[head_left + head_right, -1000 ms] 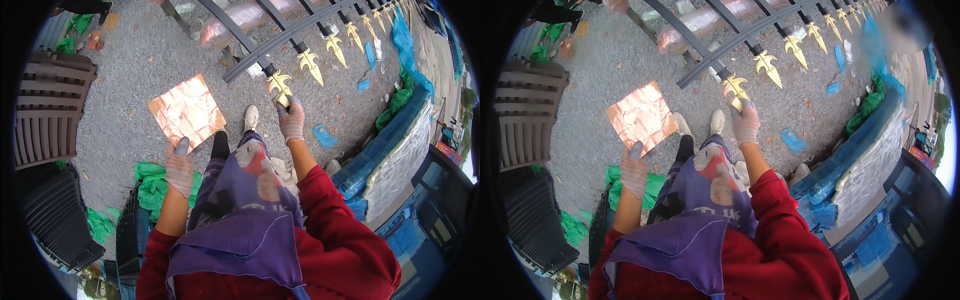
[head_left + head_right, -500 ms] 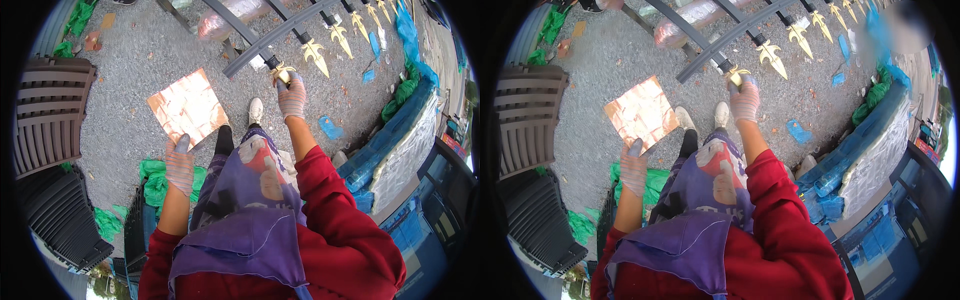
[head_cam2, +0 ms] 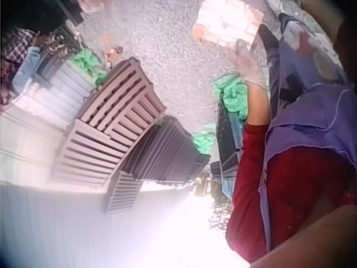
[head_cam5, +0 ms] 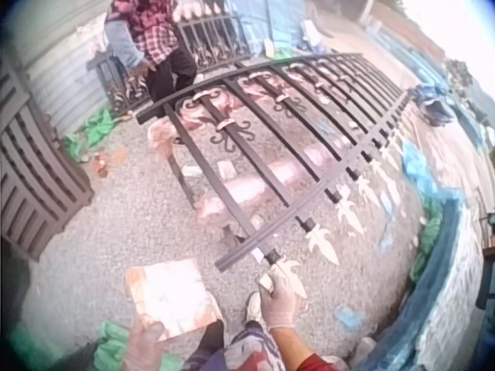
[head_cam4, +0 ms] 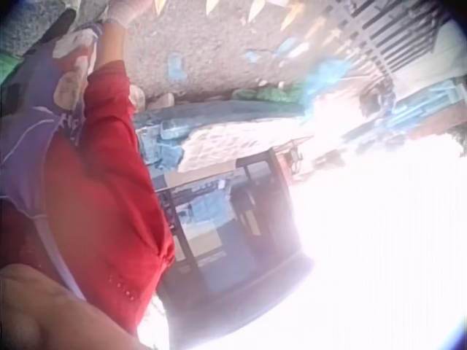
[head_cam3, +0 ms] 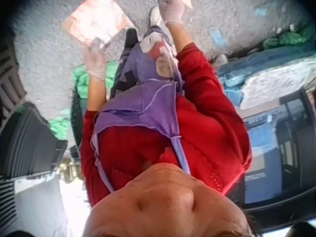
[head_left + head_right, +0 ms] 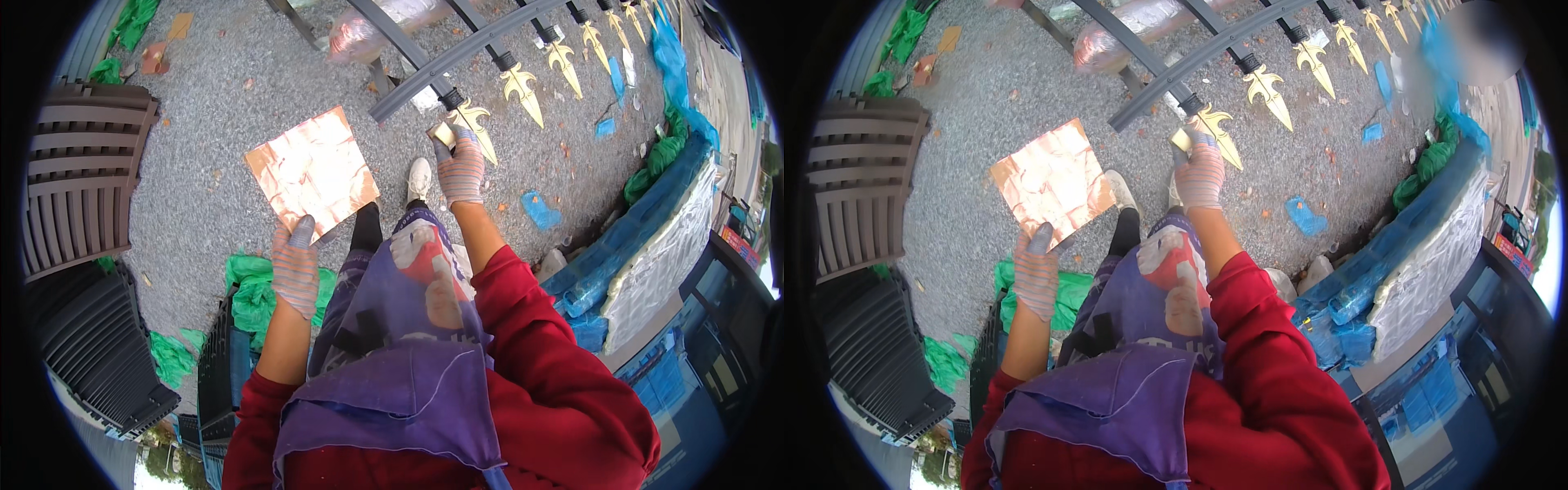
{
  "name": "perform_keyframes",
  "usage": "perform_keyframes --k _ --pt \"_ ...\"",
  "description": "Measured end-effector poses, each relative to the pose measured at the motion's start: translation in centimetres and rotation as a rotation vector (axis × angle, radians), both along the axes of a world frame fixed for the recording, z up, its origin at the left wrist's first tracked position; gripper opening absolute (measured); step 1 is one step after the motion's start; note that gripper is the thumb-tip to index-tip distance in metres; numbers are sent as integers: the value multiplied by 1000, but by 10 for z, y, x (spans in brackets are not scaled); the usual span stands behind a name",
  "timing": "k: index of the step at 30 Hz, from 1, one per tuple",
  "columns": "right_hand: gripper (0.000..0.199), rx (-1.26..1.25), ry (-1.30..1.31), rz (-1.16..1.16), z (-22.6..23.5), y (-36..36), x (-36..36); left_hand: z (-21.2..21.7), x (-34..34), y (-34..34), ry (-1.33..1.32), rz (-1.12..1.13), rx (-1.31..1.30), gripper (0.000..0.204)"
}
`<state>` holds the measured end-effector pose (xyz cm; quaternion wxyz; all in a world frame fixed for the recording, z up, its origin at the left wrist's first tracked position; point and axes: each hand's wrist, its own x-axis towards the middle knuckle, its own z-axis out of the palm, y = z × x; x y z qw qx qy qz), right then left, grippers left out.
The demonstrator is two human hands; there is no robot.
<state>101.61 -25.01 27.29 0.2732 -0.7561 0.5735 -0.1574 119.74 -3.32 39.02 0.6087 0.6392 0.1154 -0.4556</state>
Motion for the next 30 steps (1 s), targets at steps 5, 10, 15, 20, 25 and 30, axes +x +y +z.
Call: perform_keyframes --k 5,10,15,20,25,30 --pt "31 -101 51 60 0 -30 -6 -3 -1 4 -4 19 -45 31" --pt "28 -114 -61 -44 7 -56 -20 -15 2 19 -58 -76 91 31" --pt "30 -215 -10 312 15 -56 -17 -9 3 11 52 18 -28 33" --pt "29 -176 -2 249 6 -92 -37 -4 0 9 29 22 -19 28" --pt "29 -187 54 407 10 -94 -24 -5 1 10 13 -37 -4 22" --pt "28 -166 33 341 10 -102 -22 2 -3 2 13 -29 26 21"
